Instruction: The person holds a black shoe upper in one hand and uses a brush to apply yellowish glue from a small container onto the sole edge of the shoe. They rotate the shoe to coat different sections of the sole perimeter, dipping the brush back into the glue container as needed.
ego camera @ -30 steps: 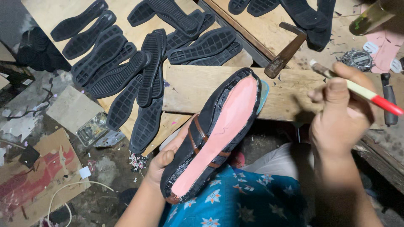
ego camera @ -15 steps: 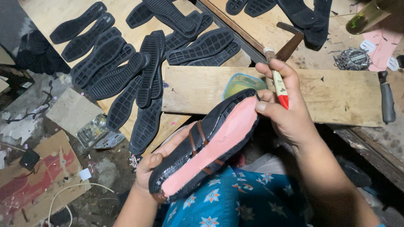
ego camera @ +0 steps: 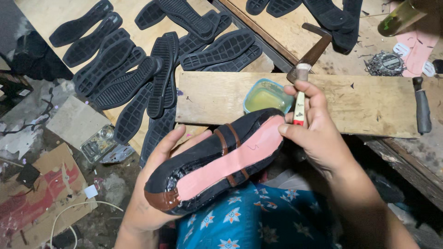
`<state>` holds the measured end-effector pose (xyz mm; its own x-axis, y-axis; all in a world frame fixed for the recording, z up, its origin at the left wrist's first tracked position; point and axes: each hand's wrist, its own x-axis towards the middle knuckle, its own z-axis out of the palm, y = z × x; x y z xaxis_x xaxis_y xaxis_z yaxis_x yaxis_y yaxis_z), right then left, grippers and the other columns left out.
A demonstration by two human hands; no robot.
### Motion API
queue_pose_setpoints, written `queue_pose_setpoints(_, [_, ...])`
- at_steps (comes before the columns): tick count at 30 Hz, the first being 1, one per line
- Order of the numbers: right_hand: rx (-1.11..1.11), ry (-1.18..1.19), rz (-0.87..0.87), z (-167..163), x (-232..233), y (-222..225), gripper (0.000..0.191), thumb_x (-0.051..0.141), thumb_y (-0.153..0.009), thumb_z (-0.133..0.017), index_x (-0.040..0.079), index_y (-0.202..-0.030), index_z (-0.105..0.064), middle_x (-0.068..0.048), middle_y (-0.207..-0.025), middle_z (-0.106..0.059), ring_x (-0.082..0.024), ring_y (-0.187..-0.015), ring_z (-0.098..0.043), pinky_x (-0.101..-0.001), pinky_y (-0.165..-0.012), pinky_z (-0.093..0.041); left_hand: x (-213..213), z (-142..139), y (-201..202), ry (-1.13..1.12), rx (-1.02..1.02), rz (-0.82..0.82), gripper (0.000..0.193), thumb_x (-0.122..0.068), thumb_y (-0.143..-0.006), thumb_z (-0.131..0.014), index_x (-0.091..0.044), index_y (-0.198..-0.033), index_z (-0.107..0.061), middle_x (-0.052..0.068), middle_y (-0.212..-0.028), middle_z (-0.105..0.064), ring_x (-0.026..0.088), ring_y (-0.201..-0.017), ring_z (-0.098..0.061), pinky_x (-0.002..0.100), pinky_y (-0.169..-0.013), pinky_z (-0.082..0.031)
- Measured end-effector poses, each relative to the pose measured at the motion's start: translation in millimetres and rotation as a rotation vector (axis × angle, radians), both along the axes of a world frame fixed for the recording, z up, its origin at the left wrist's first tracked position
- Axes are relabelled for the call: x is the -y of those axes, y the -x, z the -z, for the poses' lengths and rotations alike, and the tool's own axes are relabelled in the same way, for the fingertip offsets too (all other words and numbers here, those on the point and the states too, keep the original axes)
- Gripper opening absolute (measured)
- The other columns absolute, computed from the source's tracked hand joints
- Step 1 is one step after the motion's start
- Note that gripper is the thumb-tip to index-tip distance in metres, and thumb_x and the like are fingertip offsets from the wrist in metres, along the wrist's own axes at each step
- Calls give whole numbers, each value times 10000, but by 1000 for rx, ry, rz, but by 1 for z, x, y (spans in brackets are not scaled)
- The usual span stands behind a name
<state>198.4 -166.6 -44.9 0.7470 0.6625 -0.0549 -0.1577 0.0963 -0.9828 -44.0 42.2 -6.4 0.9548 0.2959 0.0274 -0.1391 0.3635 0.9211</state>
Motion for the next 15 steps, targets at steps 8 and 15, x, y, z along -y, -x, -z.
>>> queue_pose_setpoints(8, [-61, -69, -22, -35, 5, -6, 759, 66, -910, -626, 52, -1605, -320, -161, -1568, -492, -192, -1296, -580, -329, -1118, -469, -3, 25, -32, 59, 325, -37, 672, -249, -952, -807, -134, -1524, -472, 129, -1574, -516, 298, -1483, -498, 523, -1236, -407])
queue_pose_setpoints(15, [189, -136, -145, -33, 10, -13, 883, 94, -916, -691, 109, -1617, -154, -71, -1603, -356, -213, -1250, -578, -354, -984, -536, -22, 52, -44, 746, 205, -337, 689, -540, -917, -696, -146, -1462, -547, 46, -1461, -593, 268, -1388, -512, 546, -1165, -391])
